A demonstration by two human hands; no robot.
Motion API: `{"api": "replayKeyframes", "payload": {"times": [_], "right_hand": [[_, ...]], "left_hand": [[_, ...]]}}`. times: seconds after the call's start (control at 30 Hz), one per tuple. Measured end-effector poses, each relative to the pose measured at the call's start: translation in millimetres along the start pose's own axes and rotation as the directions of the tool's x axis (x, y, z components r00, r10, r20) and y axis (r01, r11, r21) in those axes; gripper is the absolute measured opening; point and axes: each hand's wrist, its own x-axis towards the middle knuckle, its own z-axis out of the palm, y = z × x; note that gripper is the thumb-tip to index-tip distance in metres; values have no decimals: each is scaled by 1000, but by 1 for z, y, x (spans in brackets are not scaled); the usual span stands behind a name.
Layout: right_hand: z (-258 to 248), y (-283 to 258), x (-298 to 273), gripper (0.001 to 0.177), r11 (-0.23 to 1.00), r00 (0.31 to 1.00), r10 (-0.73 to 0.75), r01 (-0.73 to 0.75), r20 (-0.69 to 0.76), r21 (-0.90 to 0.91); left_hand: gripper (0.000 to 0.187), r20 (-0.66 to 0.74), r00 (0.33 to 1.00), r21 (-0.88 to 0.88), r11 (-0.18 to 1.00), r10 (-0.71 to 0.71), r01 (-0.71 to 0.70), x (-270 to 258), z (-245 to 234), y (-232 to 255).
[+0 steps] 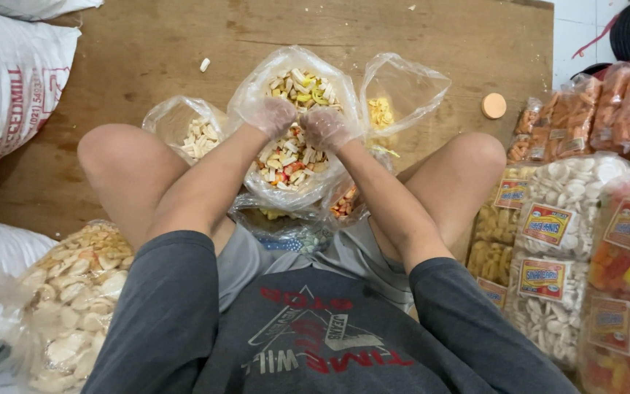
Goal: The person sits on the floor and sorts mixed snack pieces from a large plastic bag into smaller bags. They use gloved hands to pick and separate the snack pieces, distributing them among several smaller bags placed around them.
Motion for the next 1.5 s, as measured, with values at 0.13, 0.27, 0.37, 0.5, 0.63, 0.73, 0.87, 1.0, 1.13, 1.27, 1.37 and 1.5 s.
{"api": "replayKeyframes", "payload": {"times": [0.13, 0.27, 0.37, 0.5, 0.63, 0.73, 0.87, 1.0, 1.13, 1.27, 1.37, 1.5], "right_hand": [[-21, -1, 8, 12, 998, 999, -43, 44, 25, -53], [-40, -15, 11, 24, 943, 996, 64, -41, -60, 330], [-33, -14, 26, 28, 924, 993, 97, -64, -70, 377], [-77, -21, 15, 20, 906, 987, 36, 34, -157, 421], [-165, -45, -13, 9, 834, 992, -83, 121, -94, 538], [-190, -56, -27, 13, 809, 988, -124, 156, -95, 566], [-235, -81, -50, 16, 705, 984, -173, 104, 28, 702], [-228, -95, -56, 23, 727, 962, -262, 146, 75, 671], [-238, -112, -60, 18, 720, 936, -283, 63, 209, 691], [-216, -121, -60, 34, 690, 912, -280, -25, 299, 723], [-207, -130, -57, 29, 707, 859, -277, -121, 430, 697], [-193, -133, -59, 31, 706, 851, -296, -111, 434, 699]], "left_hand": [[14, -87, 996, 129, 991, -10, 21, -5, 2, -1], [25, -351, 896, 759, 643, 272, 102, 1, -103, 14], [28, -224, 974, 183, 979, -45, 87, 1, -109, -9], [33, 234, 944, -709, 623, -234, 330, -8, -155, -10], [39, 745, 655, -261, 846, -130, 464, -10, -224, -1], [39, 760, 642, -275, 844, -103, 460, -24, -245, 2], [29, 858, 497, -209, 796, -128, 567, -22, -332, 28], [28, 862, 490, -215, 780, -132, 588, -27, -320, 28], [25, 866, 482, -221, 761, -134, 610, -35, -308, 30], [22, 868, 478, -226, 749, -135, 623, -43, -298, 34], [21, 869, 475, -227, 740, -141, 633, -49, -294, 43], [19, 868, 474, -225, 734, -147, 640, -58, -291, 49]]}}
